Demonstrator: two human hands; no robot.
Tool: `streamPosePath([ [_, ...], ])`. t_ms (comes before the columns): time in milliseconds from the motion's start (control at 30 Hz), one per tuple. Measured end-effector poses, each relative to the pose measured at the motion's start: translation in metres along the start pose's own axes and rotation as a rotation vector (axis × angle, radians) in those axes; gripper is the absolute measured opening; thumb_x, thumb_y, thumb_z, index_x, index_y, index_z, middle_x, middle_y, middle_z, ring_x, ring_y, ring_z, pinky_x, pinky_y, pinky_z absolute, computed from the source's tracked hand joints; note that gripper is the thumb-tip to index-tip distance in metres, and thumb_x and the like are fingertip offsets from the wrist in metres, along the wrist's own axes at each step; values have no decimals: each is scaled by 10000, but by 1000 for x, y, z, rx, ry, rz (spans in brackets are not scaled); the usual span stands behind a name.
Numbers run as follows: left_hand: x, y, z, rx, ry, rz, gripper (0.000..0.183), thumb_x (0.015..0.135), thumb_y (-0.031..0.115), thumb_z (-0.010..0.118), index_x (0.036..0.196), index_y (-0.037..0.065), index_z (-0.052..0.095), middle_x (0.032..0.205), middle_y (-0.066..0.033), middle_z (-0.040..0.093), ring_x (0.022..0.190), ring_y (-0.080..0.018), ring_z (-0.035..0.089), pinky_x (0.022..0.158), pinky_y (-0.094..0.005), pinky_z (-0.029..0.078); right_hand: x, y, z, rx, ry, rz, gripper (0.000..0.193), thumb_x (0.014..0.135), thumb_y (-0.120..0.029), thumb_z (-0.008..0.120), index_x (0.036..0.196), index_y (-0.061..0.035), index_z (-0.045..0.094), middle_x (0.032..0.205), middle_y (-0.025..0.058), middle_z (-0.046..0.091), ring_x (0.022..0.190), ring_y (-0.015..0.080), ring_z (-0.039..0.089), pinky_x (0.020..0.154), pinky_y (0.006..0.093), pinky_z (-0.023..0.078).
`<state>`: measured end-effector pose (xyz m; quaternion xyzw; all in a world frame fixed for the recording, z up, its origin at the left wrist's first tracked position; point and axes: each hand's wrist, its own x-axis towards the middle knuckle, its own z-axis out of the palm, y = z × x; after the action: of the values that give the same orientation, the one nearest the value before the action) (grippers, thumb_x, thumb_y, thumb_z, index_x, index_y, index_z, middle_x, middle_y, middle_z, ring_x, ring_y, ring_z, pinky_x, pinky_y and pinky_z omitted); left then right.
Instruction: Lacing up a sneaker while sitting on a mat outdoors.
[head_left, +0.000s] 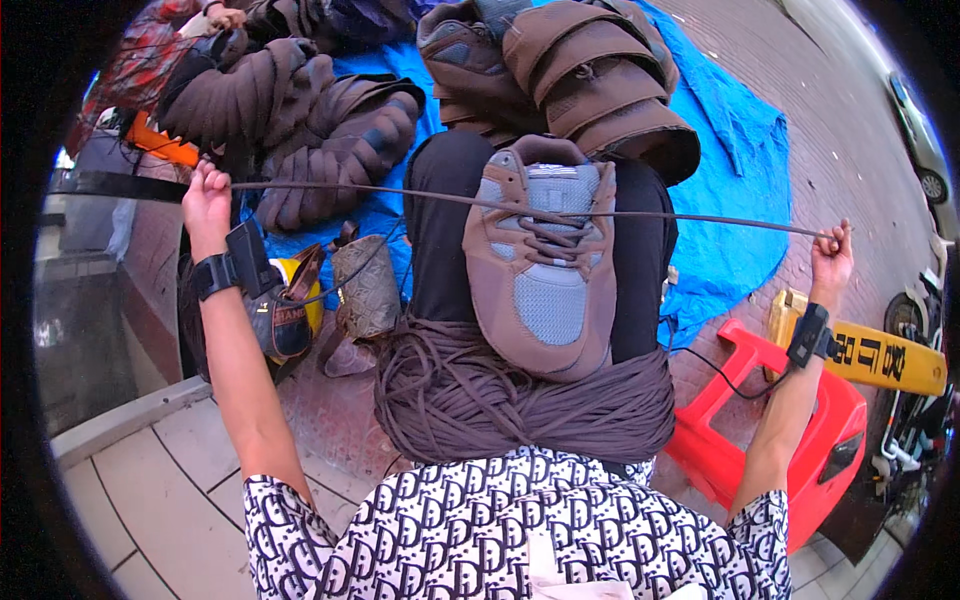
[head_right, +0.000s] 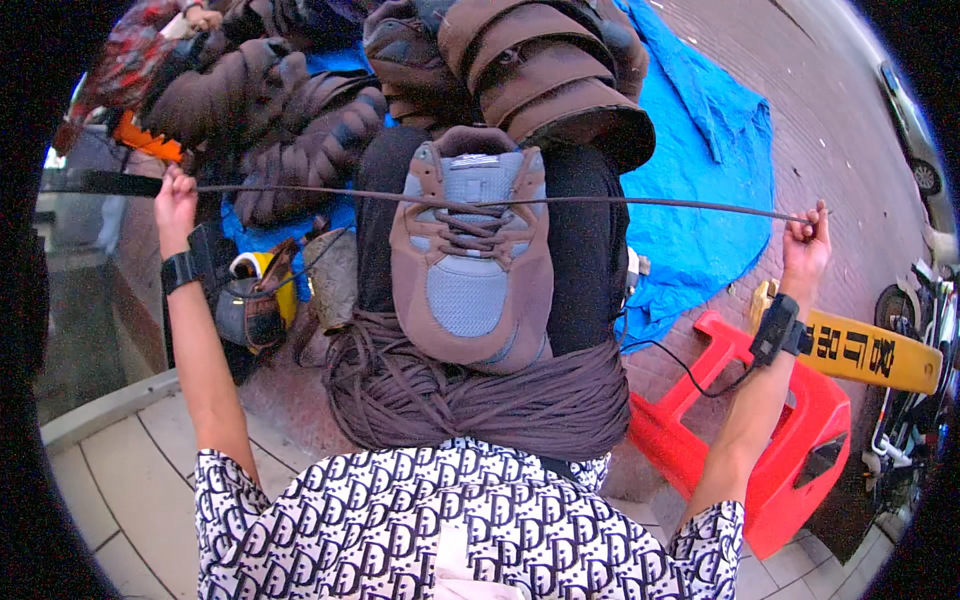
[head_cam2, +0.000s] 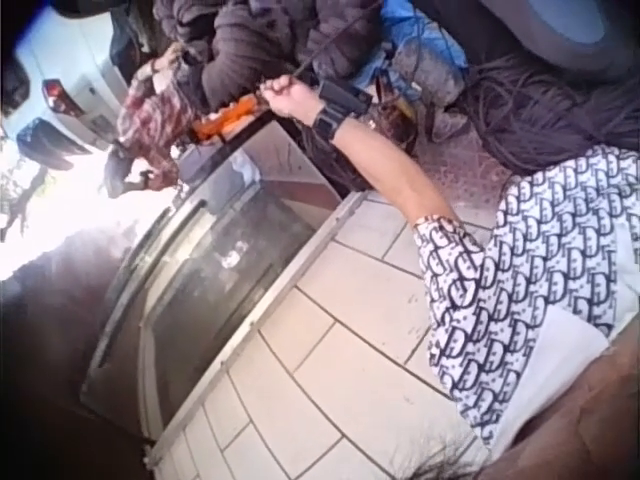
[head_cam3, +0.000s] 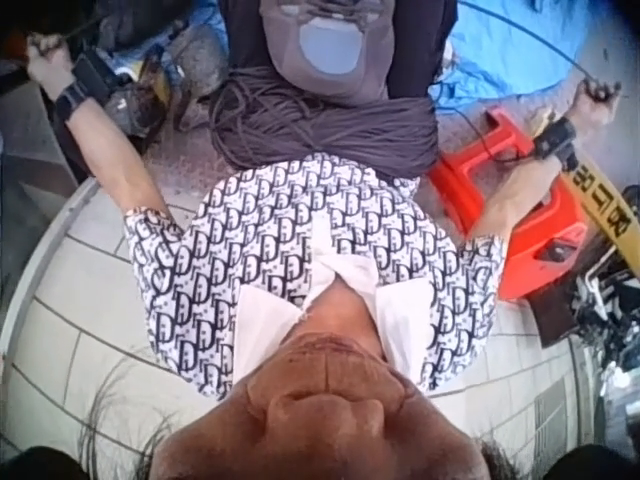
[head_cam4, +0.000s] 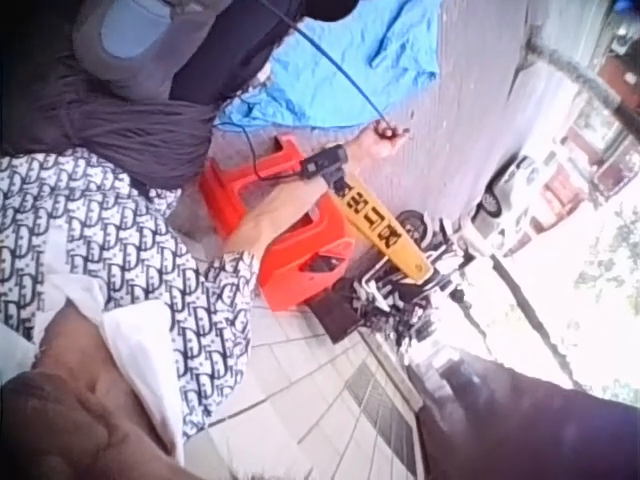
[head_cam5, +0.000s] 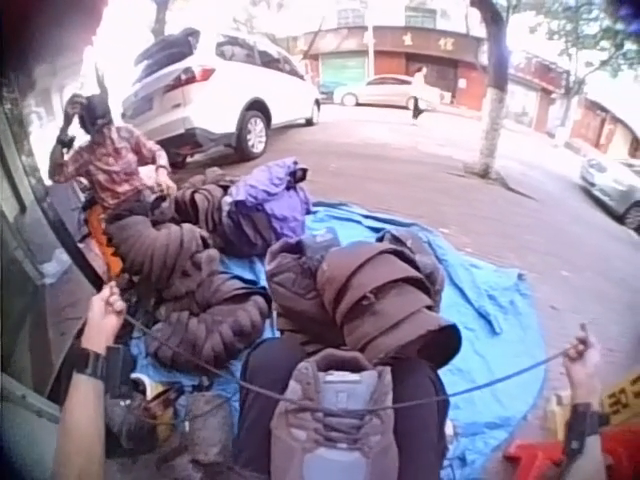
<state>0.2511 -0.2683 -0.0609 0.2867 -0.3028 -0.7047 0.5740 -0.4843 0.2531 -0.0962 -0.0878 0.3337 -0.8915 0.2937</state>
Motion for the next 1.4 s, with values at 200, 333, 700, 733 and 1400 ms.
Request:
streamPosePath([
  [200,-9,-14,14,220,336,45,181,896,143,471,985,-9,513,809,-64,532,488,-78,316,436,-215,280,-8,27,7,-202,273,-58,187,873,-130,533,1027,-24,525,637,1,475,489,70,311,432,219,232],
  [333,-55,-62,107,689,-72,26,313,827,100,546,1117,-19,528,866,-86,596,466,-27,328,403,-173,249,-23,61,82,-581,81,-19,203,850,-125,548,987,19,584,678,18,511,530,62,369,469,204,285],
  [700,-189,-155,236,1367,-773,442,96,752,42,597,839,1,609,782,-117,619,717,-183,610,656,-264,468,-141,208,271,-1279,-1161,-517,107,673,-134,629,732,-44,630,799,62,620,766,205,593,667,299,480],
  [733,-191,-155,235,1331,-760,497,96,752,42,597,839,1,609,782,-117,619,717,-183,610,656,-264,468,-145,215,275,-1342,-1196,-586,103,665,-141,632,719,-53,624,777,57,611,738,215,586,646,310,478],
  [1400,-200,-162,244,1752,-1168,1118,269,668,111,532,918,11,547,692,-51,480,660,-187,502,559,-292,428,-161,217,257,-1169,-1218,-483,137,625,-138,665,725,-50,638,739,58,615,712,217,582,652,313,468],
])
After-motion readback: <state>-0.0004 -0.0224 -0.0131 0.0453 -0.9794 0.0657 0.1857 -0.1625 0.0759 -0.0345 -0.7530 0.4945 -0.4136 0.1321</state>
